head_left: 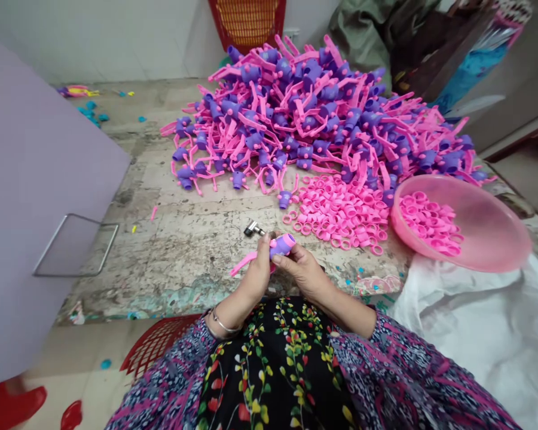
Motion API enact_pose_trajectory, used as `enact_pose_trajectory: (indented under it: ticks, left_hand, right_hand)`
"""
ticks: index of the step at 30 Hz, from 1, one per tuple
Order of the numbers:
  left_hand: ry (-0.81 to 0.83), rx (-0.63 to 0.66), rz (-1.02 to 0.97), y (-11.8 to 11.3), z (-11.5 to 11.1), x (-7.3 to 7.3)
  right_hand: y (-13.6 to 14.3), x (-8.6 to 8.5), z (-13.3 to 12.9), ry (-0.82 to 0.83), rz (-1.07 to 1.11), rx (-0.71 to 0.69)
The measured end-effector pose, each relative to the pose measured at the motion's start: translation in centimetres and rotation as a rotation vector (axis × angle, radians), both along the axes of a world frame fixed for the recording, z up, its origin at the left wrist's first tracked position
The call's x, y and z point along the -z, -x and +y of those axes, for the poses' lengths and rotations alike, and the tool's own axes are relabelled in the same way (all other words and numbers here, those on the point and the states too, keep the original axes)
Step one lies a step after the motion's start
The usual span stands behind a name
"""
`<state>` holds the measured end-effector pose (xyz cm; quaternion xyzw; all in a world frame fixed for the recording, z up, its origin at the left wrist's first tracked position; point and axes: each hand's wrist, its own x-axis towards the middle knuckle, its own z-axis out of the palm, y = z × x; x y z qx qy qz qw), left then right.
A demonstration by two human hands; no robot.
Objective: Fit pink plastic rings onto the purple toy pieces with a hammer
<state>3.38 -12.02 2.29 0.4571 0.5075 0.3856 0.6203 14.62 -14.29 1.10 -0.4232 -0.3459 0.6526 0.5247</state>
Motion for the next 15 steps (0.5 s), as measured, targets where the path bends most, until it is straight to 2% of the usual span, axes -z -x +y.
enact_pose_trajectory:
  ticks: [5,8,12,15]
  left_hand:
    - [-0.468,0.348,0.451,0.8,-0.9,0.2]
    - [-0.602,0.469,0.603,1.2,-1.1,0.7]
    - [-0.567,0.748,0.635,1.3,-1.2,0.8]
    - [-0.540,0.847,0.647,1.6,-1.1,0.9]
  right_hand:
    - [-1.4,-0.7,0.0,-0.024,0.078,0.245]
    - [-4.2,-1.5,-0.2,-0.030,0.155,0.376]
    - [-11.3,-2.5,-3.0,-0.006,0.131,0.478]
    - [-18.7,-2.7,-7.4,0.107,-0.092,0.630]
